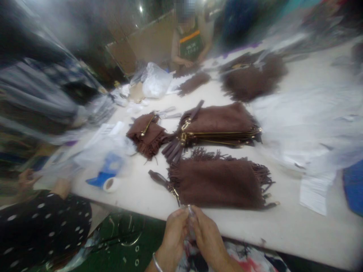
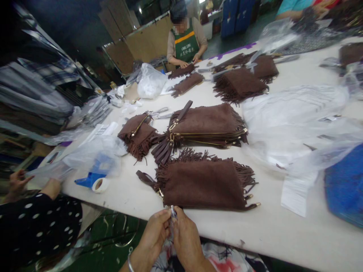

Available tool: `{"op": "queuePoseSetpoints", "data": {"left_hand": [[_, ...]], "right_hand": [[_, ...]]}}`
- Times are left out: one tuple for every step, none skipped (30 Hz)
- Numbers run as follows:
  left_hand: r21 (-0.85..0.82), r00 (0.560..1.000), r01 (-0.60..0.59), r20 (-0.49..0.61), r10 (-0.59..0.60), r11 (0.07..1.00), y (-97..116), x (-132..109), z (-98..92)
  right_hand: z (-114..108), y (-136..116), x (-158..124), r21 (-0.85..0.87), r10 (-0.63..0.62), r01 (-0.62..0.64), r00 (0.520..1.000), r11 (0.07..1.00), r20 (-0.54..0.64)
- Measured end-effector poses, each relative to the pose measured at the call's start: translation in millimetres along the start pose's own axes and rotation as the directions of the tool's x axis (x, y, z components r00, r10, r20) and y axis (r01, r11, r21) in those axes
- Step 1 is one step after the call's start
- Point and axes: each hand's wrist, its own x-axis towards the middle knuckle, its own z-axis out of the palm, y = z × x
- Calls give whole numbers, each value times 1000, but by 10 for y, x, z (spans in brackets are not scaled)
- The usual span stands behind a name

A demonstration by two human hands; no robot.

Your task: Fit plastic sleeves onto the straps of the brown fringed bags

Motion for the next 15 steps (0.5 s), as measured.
{"op": "queuePoseSetpoints", "data": {"left_hand": [[16, 1000, 4, 20, -4, 1000, 13, -7, 1], [33, 999, 7, 41, -9, 999, 30, -16, 1], [50, 998, 10, 59, -13, 999, 51, -24, 1], [63, 997, 16, 77, -21, 998, 76, -32, -2], [70, 995, 28, 97, -34, 997, 104, -38, -6], [72, 991, 46, 121, -55, 996, 134, -42, -11], [69, 986, 68, 147, -78, 995, 164, -44, -17], [62, 980, 91, 173, -100, 994, 192, -45, -22], [55, 973, 112, 196, -121, 992, 219, -45, -25], [43, 967, 126, 219, -133, 991, 241, -44, -26], [27, 961, 131, 242, -134, 991, 258, -42, -24], [10, 955, 134, 265, -132, 991, 270, -39, -19], [-8, 948, 142, 287, -134, 990, 277, -35, -11], [-24, 940, 164, 308, -149, 986, 278, -29, -1], [-38, 929, 202, 325, -179, 979, 274, -22, 10]], "right_hand": [[6, 14, -4, 4, 10, -10, 1000, 1000, 4], [8, 25, -8, 12, 21, -21, 1000, 1000, 7], [7, 32, -10, 22, 32, -32, 999, 999, 3], [4, 35, -11, 36, 41, -41, 999, 998, -5], [1, 36, -10, 56, 52, -51, 999, 997, -15], [0, 35, -7, 83, 67, -65, 998, 994, -22], [4, 34, -1, 121, 90, -86, 996, 989, -22], [13, 34, 6, 174, 121, -117, 992, 978, -17], [29, 36, 15, 242, 162, -156, 987, 958, -4], [50, 39, 24, 322, 213, -207, 977, 924, 17], [73, 43, 34, 407, 270, -263, 962, 875, 41], [97, 48, 44, 490, 325, -317, 943, 812, 71], [119, 52, 52, 567, 370, -359, 924, 741, 102], [136, 54, 60, 631, 402, -389, 906, 671, 132], [148, 53, 66, 683, 421, -406, 893, 607, 157]]}}
